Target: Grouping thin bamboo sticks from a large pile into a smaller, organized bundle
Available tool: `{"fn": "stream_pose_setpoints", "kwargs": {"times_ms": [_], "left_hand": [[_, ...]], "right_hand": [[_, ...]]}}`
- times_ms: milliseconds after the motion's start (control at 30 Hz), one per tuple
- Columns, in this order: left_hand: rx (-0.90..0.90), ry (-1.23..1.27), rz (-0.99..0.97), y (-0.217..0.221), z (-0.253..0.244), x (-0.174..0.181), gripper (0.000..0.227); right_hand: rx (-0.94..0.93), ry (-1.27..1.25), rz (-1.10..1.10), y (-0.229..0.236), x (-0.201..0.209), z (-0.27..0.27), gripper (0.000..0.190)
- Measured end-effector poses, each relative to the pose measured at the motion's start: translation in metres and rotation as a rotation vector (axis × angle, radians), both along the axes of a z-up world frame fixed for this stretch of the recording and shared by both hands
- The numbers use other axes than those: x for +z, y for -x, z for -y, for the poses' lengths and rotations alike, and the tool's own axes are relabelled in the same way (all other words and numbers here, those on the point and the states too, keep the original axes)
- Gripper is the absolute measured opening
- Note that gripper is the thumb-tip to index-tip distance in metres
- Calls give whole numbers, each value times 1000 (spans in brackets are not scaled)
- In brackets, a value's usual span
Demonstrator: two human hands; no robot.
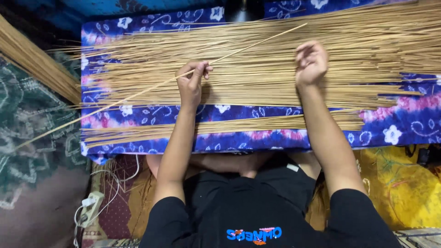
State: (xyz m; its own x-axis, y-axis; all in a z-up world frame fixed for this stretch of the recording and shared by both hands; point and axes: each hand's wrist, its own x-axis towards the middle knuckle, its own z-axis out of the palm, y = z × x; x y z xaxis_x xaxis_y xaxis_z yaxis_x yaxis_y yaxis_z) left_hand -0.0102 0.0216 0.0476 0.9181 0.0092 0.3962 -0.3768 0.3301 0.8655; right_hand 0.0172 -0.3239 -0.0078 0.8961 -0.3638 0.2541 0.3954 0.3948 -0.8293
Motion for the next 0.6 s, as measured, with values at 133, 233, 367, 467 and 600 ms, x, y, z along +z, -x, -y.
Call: {"fn": "stream_pose_setpoints", "kwargs": {"times_ms": [133, 233, 367, 467, 600], "left_hand": [[-30, 48, 3, 20, -10, -2, 16], [-62, 93, -38, 40, -15, -2, 15], [-68, 57, -36, 68, -15, 2, 15], [-67, 12, -64, 92, -15, 3, 16], [-136, -60, -108, 108, -1, -3, 13]], "right_hand": [[-73, -262, -4, -27, -14, 58, 27], [39, -725, -47, -49, -43, 124, 23], [-21, -577, 35, -16, -17, 139, 25], [-78, 94, 180, 69, 58, 75, 16], [32, 1274, 463, 156, 129, 11, 34]]}}
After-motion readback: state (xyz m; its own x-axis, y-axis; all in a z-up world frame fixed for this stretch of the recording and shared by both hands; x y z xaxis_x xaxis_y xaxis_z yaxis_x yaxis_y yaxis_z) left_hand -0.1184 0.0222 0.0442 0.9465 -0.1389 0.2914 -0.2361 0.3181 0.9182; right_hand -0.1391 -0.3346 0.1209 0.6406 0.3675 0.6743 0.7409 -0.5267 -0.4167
